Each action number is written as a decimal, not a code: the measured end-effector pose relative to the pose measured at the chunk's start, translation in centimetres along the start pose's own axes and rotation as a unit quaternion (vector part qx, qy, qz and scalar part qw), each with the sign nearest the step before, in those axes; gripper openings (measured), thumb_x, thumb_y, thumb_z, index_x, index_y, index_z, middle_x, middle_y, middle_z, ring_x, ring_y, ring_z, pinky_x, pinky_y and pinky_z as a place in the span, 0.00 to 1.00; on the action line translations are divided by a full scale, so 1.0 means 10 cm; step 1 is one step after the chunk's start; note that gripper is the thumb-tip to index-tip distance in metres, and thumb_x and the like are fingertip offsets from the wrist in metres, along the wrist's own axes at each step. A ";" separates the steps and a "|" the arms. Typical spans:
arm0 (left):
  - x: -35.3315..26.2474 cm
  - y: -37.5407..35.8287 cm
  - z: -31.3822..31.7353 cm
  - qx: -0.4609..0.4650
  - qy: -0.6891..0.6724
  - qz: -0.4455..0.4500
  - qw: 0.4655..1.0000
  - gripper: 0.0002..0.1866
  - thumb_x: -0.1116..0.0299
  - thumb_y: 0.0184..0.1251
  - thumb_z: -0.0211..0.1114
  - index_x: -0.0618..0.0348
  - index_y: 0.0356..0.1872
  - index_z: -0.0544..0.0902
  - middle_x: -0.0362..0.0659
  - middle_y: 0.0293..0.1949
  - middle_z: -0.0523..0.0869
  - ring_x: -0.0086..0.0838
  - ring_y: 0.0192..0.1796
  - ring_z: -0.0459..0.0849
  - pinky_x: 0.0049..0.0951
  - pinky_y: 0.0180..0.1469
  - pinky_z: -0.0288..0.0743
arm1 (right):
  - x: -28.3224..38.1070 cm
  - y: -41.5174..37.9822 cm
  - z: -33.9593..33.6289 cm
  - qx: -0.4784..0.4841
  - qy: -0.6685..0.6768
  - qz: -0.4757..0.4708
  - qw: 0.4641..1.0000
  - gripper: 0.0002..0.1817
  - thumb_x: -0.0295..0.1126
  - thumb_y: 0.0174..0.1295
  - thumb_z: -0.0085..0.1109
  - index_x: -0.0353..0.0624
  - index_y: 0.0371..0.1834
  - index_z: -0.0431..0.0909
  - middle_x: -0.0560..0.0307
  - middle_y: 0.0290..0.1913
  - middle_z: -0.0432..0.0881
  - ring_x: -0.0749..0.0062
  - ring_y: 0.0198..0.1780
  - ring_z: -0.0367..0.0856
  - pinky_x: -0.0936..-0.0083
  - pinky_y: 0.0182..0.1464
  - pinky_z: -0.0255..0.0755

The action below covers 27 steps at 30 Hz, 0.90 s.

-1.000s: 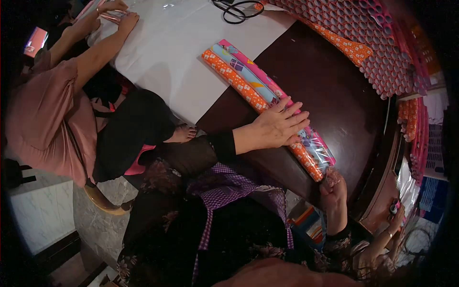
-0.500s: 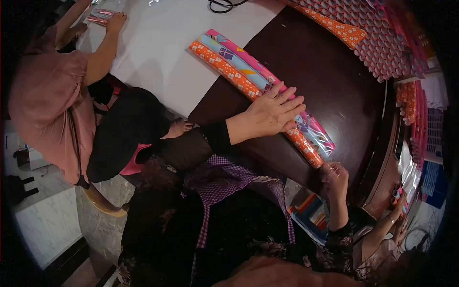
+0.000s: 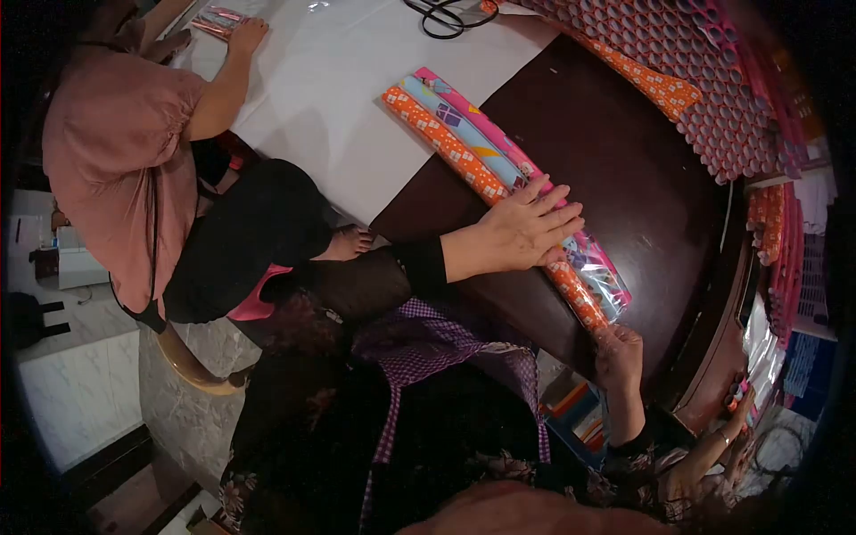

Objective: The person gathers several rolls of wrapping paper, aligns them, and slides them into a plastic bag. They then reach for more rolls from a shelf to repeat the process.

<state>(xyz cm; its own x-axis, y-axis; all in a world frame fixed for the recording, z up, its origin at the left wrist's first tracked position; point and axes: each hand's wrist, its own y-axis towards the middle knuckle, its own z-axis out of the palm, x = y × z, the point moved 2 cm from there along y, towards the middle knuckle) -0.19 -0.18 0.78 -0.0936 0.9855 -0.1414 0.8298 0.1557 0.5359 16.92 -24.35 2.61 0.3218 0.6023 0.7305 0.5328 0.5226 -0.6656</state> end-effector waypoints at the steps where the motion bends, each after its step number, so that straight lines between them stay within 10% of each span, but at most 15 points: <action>1: 0.00 0.00 0.00 0.000 0.001 -0.001 1.000 0.28 0.50 0.64 0.62 0.54 0.60 0.78 0.44 0.63 0.77 0.43 0.67 0.71 0.54 0.72 0.56 | -0.01 0.02 0.01 0.001 -0.001 0.000 1.000 0.11 0.28 0.62 0.63 0.41 0.22 0.76 0.64 0.15 0.71 0.83 0.11 0.62 0.81 0.12 0.53; 17: -0.06 0.03 0.00 0.034 0.024 0.002 0.999 0.28 0.51 0.63 0.63 0.54 0.62 0.77 0.43 0.64 0.76 0.42 0.68 0.70 0.50 0.72 0.56 | -0.08 0.13 -0.03 0.005 0.094 0.080 0.992 0.10 0.28 0.65 0.56 0.45 0.25 0.71 0.64 0.15 0.65 0.80 0.12 0.60 0.79 0.13 0.50; 22: -0.07 0.04 -0.03 0.081 0.054 0.009 0.995 0.28 0.50 0.71 0.54 0.52 0.67 0.72 0.42 0.67 0.73 0.40 0.71 0.67 0.50 0.73 0.53 | -0.11 0.08 -0.13 0.078 0.082 0.043 0.993 0.10 0.34 0.63 0.64 0.45 0.27 0.75 0.66 0.17 0.68 0.83 0.14 0.59 0.80 0.14 0.51; 27: -0.06 0.04 -0.02 0.096 0.064 0.016 0.993 0.27 0.51 0.73 0.51 0.51 0.68 0.71 0.41 0.69 0.72 0.39 0.72 0.66 0.49 0.74 0.51 | -0.13 -0.03 -0.68 -0.047 0.053 -0.069 0.995 0.08 0.35 0.64 0.65 0.44 0.31 0.80 0.69 0.19 0.71 0.88 0.15 0.60 0.85 0.15 0.51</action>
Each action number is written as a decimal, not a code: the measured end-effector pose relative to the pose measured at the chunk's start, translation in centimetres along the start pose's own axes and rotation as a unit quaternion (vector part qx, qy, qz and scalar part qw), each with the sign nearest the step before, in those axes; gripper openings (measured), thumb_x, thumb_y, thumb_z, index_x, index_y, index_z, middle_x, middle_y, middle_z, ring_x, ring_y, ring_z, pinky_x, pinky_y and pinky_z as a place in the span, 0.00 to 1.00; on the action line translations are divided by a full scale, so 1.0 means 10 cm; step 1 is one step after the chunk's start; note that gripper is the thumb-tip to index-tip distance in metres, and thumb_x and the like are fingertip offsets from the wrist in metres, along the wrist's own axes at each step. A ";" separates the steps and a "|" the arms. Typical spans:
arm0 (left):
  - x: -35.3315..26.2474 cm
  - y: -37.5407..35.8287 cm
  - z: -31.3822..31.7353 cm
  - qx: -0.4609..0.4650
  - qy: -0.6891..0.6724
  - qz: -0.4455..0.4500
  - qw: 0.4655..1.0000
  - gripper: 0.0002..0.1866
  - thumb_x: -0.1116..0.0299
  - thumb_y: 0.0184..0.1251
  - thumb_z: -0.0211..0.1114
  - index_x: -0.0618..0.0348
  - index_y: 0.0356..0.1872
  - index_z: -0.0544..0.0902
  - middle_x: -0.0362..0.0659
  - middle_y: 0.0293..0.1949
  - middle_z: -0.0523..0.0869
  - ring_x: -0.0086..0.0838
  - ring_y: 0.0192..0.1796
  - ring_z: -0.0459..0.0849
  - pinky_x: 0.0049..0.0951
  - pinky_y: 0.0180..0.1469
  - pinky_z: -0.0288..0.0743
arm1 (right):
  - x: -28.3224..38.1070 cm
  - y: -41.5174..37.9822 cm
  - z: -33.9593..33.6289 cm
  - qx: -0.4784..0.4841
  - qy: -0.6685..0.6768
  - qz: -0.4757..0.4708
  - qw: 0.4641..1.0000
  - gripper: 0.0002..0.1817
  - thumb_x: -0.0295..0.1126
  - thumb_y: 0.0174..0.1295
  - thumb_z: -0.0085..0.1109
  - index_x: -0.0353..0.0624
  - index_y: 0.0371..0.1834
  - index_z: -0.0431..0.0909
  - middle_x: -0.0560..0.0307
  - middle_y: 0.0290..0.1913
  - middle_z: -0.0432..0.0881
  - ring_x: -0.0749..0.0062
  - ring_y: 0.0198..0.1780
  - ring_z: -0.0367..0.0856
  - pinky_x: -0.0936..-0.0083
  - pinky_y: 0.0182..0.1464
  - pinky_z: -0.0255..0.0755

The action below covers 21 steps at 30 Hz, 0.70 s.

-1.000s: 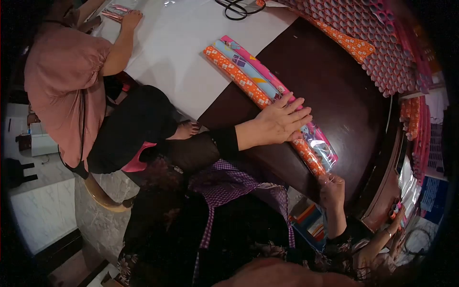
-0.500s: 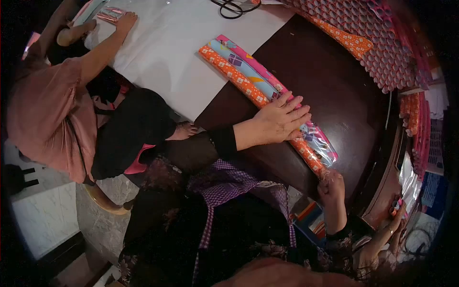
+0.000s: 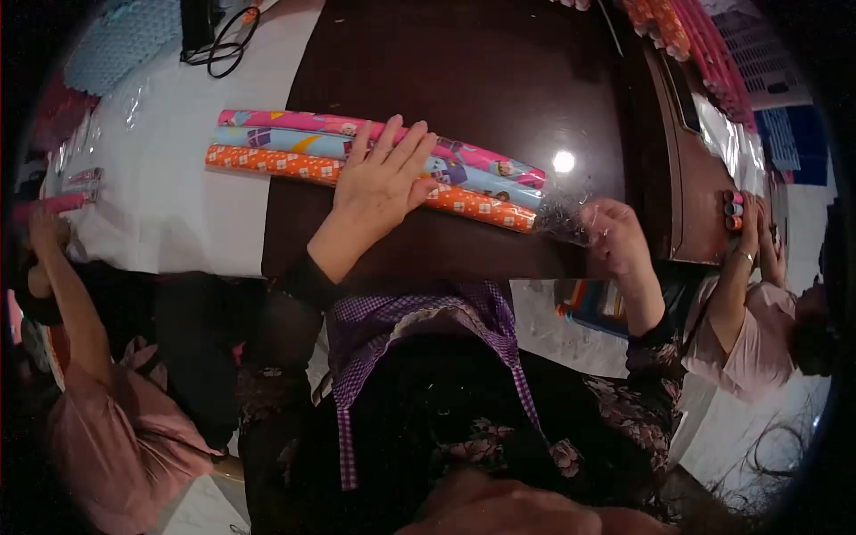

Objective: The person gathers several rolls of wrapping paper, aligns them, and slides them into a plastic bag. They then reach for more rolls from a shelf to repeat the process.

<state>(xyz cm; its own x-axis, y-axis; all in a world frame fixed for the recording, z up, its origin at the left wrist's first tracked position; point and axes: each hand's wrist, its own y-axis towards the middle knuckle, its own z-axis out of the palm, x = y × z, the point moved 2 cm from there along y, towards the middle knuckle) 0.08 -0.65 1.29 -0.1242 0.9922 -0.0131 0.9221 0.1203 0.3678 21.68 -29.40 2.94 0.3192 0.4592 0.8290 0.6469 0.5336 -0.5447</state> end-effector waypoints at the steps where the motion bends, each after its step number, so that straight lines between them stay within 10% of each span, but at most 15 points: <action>1: 0.01 0.00 0.00 0.012 0.009 -0.006 1.000 0.27 0.51 0.73 0.50 0.51 0.68 0.71 0.41 0.69 0.72 0.39 0.72 0.66 0.49 0.74 0.50 | 0.18 -0.09 -0.12 -0.046 0.017 0.004 0.999 0.08 0.35 0.64 0.65 0.44 0.32 0.81 0.69 0.20 0.71 0.89 0.16 0.61 0.85 0.15 0.52; 5: 0.01 -0.01 0.02 0.022 0.027 -0.006 0.999 0.28 0.49 0.74 0.47 0.51 0.70 0.70 0.40 0.70 0.70 0.39 0.73 0.64 0.49 0.75 0.49 | 0.47 -0.32 -0.33 -0.191 -0.100 -0.264 0.940 0.10 0.30 0.69 0.58 0.38 0.48 0.82 0.68 0.29 0.78 0.89 0.27 0.70 0.89 0.29 0.66; 9: 0.01 -0.01 0.01 0.029 0.024 -0.006 0.999 0.29 0.49 0.73 0.49 0.50 0.70 0.70 0.40 0.70 0.70 0.39 0.73 0.64 0.52 0.74 0.50 | 0.68 -0.60 0.46 -0.025 -0.475 -0.472 0.742 0.38 0.34 0.48 0.75 0.37 0.64 0.70 0.43 0.59 0.75 0.52 0.62 0.72 0.60 0.63 0.66; 14: 0.00 0.00 -0.05 0.014 -0.006 -0.010 1.000 0.28 0.52 0.69 0.58 0.52 0.67 0.72 0.42 0.68 0.73 0.41 0.71 0.68 0.52 0.73 0.52 | 0.39 -0.14 0.79 0.033 -0.600 -0.320 0.732 0.57 0.35 0.38 0.79 0.34 0.73 0.54 0.39 0.69 0.64 0.45 0.70 0.63 0.57 0.70 0.57; 21: 0.01 -0.06 -0.01 -0.060 -0.021 -0.007 0.998 0.27 0.50 0.69 0.57 0.54 0.64 0.76 0.43 0.66 0.75 0.43 0.69 0.70 0.52 0.72 0.53 | 0.31 0.01 0.78 0.059 -0.492 -0.296 0.817 0.61 0.28 0.38 0.80 0.32 0.75 0.46 0.32 0.54 0.75 0.42 0.55 0.78 0.59 0.51 0.76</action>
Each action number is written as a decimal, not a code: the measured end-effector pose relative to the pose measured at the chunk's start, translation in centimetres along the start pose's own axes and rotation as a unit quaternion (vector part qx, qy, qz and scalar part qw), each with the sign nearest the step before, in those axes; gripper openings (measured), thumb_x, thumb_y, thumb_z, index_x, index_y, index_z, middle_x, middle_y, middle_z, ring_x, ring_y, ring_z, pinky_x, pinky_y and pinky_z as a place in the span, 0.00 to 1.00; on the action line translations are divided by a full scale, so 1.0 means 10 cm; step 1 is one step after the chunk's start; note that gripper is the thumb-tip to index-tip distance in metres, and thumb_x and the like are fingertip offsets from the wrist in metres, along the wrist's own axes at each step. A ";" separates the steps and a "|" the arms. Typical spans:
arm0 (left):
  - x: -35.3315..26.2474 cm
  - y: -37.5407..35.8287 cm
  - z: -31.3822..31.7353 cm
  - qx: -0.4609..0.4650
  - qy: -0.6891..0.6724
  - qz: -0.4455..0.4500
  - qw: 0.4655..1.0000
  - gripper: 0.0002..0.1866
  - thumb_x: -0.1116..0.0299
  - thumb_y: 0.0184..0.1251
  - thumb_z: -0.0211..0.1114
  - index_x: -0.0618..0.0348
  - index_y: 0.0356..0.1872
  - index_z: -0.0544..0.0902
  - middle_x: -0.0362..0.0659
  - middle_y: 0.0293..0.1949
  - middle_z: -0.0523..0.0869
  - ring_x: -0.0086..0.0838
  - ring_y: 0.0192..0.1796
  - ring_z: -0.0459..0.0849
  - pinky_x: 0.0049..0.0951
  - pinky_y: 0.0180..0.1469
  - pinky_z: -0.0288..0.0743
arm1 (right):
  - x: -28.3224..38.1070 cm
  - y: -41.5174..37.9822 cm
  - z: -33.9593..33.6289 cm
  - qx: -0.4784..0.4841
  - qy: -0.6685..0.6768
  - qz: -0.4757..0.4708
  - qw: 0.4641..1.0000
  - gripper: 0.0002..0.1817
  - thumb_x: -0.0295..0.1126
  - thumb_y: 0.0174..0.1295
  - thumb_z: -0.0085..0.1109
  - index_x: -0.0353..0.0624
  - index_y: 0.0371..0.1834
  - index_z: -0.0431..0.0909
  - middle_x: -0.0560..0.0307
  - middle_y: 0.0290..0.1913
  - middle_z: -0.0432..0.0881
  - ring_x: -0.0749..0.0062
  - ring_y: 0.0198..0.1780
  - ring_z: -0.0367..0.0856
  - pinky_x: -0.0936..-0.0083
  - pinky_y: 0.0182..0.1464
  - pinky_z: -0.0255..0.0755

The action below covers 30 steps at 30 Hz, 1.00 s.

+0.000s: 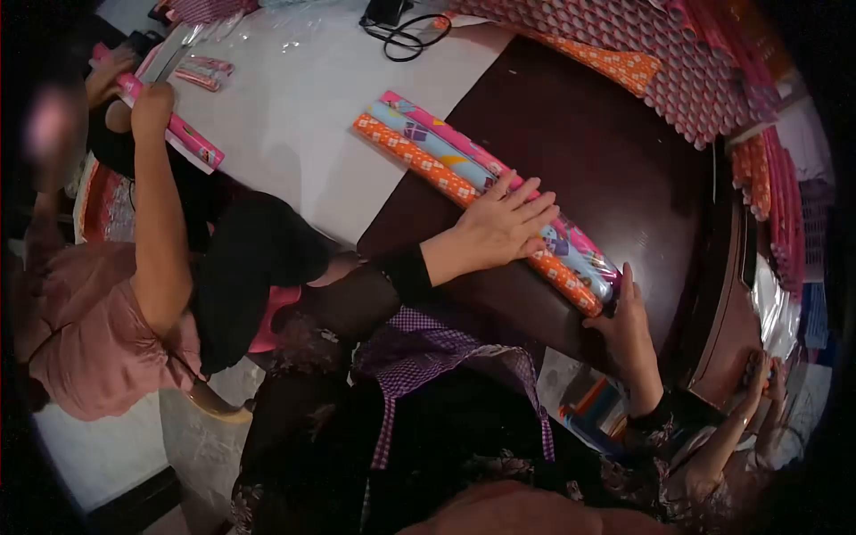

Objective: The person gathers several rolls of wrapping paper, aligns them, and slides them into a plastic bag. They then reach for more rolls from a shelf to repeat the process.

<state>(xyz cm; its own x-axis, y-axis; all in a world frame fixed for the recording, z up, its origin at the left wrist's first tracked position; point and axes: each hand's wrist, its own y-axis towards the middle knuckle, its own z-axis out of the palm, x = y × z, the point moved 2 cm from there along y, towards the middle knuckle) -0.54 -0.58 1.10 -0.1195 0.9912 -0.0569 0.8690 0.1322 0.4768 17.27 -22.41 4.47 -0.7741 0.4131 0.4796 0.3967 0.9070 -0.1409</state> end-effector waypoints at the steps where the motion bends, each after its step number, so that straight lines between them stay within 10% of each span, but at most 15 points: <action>1: 0.00 0.00 0.00 -0.029 0.003 0.006 1.000 0.27 0.50 0.64 0.61 0.54 0.60 0.78 0.43 0.63 0.78 0.44 0.66 0.72 0.54 0.71 0.56 | -0.01 0.01 -0.01 0.000 -0.003 -0.010 1.000 0.61 0.28 0.38 0.80 0.32 0.75 0.46 0.32 0.54 0.75 0.42 0.55 0.78 0.59 0.51 0.76; 8: 0.02 -0.03 0.04 -0.029 -0.032 -0.001 0.999 0.26 0.51 0.68 0.59 0.55 0.61 0.77 0.45 0.63 0.77 0.43 0.67 0.71 0.52 0.71 0.56 | 0.00 0.07 -0.06 0.036 0.116 0.100 0.988 0.35 0.29 0.40 0.77 0.28 0.54 0.72 0.37 0.39 0.84 0.52 0.42 0.84 0.63 0.43 0.75; 14: 0.01 -0.02 0.03 -0.012 -0.025 -0.001 1.000 0.28 0.50 0.67 0.59 0.55 0.63 0.75 0.46 0.64 0.76 0.44 0.69 0.69 0.52 0.71 0.56 | -0.01 0.06 -0.07 0.014 -0.068 0.080 0.994 0.26 0.34 0.44 0.75 0.29 0.43 0.76 0.34 0.33 0.82 0.43 0.37 0.83 0.60 0.39 0.74; 24: -0.02 0.00 0.04 -0.015 -0.004 -0.043 0.999 0.30 0.47 0.68 0.59 0.56 0.63 0.74 0.48 0.64 0.74 0.47 0.69 0.68 0.51 0.70 0.56 | -0.11 0.10 -0.04 0.014 -0.006 -0.011 1.000 0.13 0.27 0.58 0.61 0.28 0.42 0.76 0.31 0.32 0.80 0.40 0.36 0.81 0.56 0.37 0.71; 30: -0.08 -0.22 -0.09 -0.080 0.059 -0.205 0.974 0.29 0.54 0.70 0.58 0.60 0.66 0.70 0.50 0.69 0.69 0.46 0.72 0.63 0.50 0.73 0.51 | -0.77 0.58 0.17 0.007 0.015 -0.125 0.992 0.10 0.28 0.57 0.63 0.31 0.35 0.79 0.33 0.27 0.79 0.42 0.30 0.81 0.58 0.32 0.72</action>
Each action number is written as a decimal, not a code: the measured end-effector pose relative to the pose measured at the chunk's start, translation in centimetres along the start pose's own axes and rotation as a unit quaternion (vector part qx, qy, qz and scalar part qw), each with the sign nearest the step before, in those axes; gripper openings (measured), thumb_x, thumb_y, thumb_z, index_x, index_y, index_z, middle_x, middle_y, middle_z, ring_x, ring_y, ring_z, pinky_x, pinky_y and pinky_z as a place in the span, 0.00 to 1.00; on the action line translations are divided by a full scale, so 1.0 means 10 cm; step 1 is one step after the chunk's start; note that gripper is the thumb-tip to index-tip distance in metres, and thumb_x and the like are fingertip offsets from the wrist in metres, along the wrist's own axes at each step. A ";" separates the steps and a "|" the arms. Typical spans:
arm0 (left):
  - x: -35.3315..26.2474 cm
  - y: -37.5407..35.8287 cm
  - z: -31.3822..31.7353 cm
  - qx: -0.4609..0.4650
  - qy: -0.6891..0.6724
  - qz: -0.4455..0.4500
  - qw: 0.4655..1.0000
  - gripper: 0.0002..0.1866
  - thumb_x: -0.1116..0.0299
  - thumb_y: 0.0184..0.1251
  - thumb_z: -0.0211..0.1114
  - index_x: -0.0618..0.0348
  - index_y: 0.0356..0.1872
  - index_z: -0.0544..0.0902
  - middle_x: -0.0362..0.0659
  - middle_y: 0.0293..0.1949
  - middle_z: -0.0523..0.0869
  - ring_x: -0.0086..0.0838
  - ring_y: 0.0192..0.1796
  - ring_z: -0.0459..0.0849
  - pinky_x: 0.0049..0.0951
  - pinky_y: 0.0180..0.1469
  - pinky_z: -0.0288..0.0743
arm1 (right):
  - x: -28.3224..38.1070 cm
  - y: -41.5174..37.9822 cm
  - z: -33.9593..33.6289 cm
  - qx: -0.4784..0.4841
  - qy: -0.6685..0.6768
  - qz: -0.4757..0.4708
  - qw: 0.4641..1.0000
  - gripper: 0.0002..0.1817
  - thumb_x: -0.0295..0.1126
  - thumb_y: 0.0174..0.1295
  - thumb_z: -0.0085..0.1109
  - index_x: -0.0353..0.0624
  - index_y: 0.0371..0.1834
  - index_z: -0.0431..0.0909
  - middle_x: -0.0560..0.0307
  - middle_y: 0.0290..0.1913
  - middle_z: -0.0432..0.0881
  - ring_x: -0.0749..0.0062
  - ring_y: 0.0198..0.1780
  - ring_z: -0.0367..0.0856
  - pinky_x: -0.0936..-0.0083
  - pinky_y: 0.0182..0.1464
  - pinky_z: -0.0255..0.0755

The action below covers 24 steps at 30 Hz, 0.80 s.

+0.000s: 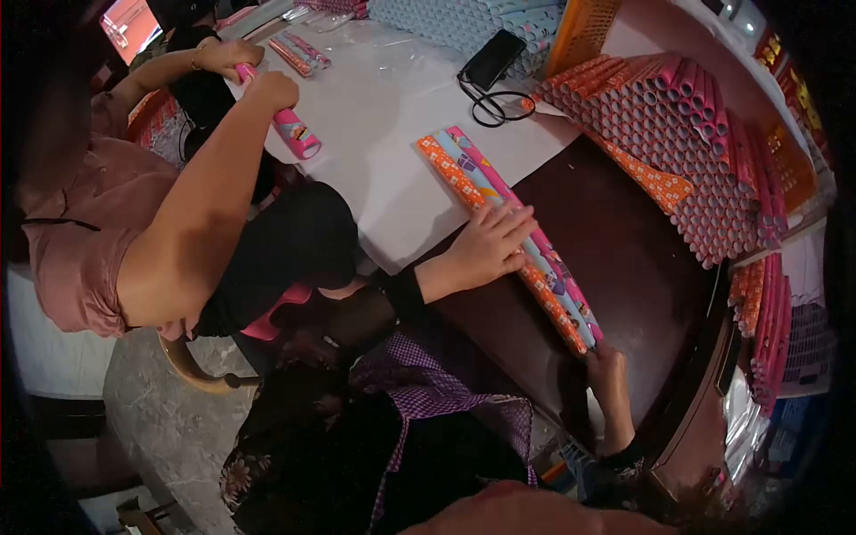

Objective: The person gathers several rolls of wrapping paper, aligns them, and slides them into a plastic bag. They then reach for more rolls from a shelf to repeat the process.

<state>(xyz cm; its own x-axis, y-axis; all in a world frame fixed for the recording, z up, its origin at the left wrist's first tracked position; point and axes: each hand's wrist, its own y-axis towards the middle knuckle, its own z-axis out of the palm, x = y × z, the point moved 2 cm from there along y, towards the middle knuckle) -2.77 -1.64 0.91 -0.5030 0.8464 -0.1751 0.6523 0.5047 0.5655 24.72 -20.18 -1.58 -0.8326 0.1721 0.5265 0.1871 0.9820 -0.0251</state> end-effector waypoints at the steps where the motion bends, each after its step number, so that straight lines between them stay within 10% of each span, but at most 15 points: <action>1: -0.01 -0.07 0.01 -0.026 0.013 -0.030 0.999 0.29 0.56 0.70 0.58 0.61 0.67 0.70 0.50 0.69 0.69 0.46 0.72 0.62 0.50 0.73 0.51 | -0.04 0.08 -0.01 -0.001 0.000 -0.013 1.000 0.10 0.28 0.57 0.63 0.31 0.35 0.79 0.33 0.27 0.79 0.42 0.30 0.81 0.58 0.32 0.72; 6: -0.05 -0.55 0.32 -0.072 0.045 -0.213 0.973 0.28 0.58 0.73 0.57 0.65 0.67 0.67 0.55 0.71 0.64 0.53 0.74 0.59 0.53 0.72 0.51 | -0.17 0.74 0.13 0.011 0.033 -0.097 0.995 0.11 0.31 0.60 0.61 0.31 0.34 0.80 0.33 0.30 0.81 0.40 0.34 0.83 0.57 0.34 0.73; 24: -1.53 -0.46 2.13 -0.087 0.083 -0.262 0.958 0.25 0.61 0.71 0.60 0.67 0.62 0.71 0.59 0.67 0.67 0.58 0.72 0.59 0.54 0.70 0.54 | -0.32 3.09 1.50 -0.022 -0.100 -0.330 0.938 0.16 0.36 0.56 0.58 0.31 0.36 0.81 0.34 0.40 0.83 0.38 0.44 0.81 0.51 0.46 0.74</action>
<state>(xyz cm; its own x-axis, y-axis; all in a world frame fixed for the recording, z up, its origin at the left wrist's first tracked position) 14.01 -13.27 -16.17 -0.8275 0.4396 -0.3492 0.1894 0.8042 0.5634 25.35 10.79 -16.82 -0.8549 -0.4572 0.2451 -0.3863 0.8765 0.2874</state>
